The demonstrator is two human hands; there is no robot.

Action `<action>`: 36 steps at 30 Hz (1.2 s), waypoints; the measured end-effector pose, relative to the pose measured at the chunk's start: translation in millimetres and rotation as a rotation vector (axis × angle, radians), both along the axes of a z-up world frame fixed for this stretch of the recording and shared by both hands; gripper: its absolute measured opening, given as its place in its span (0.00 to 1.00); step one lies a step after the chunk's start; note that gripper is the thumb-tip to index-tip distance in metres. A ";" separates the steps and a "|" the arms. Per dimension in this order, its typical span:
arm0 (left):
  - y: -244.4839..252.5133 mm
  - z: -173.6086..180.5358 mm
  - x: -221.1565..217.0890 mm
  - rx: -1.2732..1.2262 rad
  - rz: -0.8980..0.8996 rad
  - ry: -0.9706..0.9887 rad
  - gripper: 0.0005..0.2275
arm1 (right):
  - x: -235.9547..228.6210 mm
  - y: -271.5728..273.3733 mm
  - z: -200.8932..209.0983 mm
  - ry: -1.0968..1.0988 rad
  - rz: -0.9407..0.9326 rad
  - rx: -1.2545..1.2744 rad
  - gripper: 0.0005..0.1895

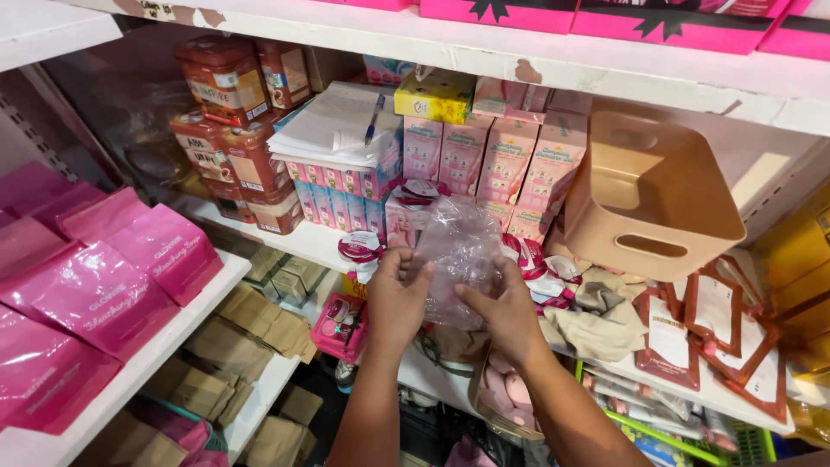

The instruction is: The person wipes the inside of a beige plastic container with a cloth, places it on a shelf, and then wipes and arranges several small sachets into the container. The person also handles a clear plastic bag and places it on the shelf.

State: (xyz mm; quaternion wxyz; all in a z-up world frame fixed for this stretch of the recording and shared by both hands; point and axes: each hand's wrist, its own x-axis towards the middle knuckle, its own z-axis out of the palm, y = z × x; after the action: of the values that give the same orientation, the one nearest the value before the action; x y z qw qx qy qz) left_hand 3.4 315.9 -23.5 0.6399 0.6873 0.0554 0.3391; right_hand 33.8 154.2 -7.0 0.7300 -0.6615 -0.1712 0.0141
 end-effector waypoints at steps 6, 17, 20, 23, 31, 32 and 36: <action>6.5 -0.4 -2.0 0.070 -0.013 0.030 0.13 | 7.7 -12.0 -0.1 0.070 -0.001 0.009 0.19; 33.7 -2.9 35.1 0.386 -0.005 0.051 0.15 | 15.8 -14.0 7.7 -0.911 -0.876 -0.464 0.16; 40.2 -1.5 38.7 0.364 -0.020 0.099 0.15 | 12.5 -4.8 4.1 -0.888 -0.936 -0.511 0.20; 49.0 -4.1 43.4 0.324 -0.013 0.123 0.14 | 5.6 7.7 5.4 -0.860 -0.980 -0.531 0.22; 86.4 38.3 24.6 0.516 0.148 -0.155 0.11 | -2.7 61.4 26.0 -0.919 -0.988 -0.551 0.20; 93.0 47.4 21.5 0.601 0.251 -0.231 0.12 | -4.0 68.9 30.2 -0.945 -0.949 -0.553 0.24; 122.9 75.5 11.0 0.578 0.458 -0.420 0.09 | 0.9 97.0 45.0 -1.051 -0.884 -0.497 0.29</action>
State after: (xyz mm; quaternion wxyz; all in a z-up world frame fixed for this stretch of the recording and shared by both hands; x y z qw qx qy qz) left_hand 14.4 438.9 52.0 0.3267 0.7244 -0.0222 0.6066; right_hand 34.8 251.3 38.0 0.3173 -0.7344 -0.2079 -0.5629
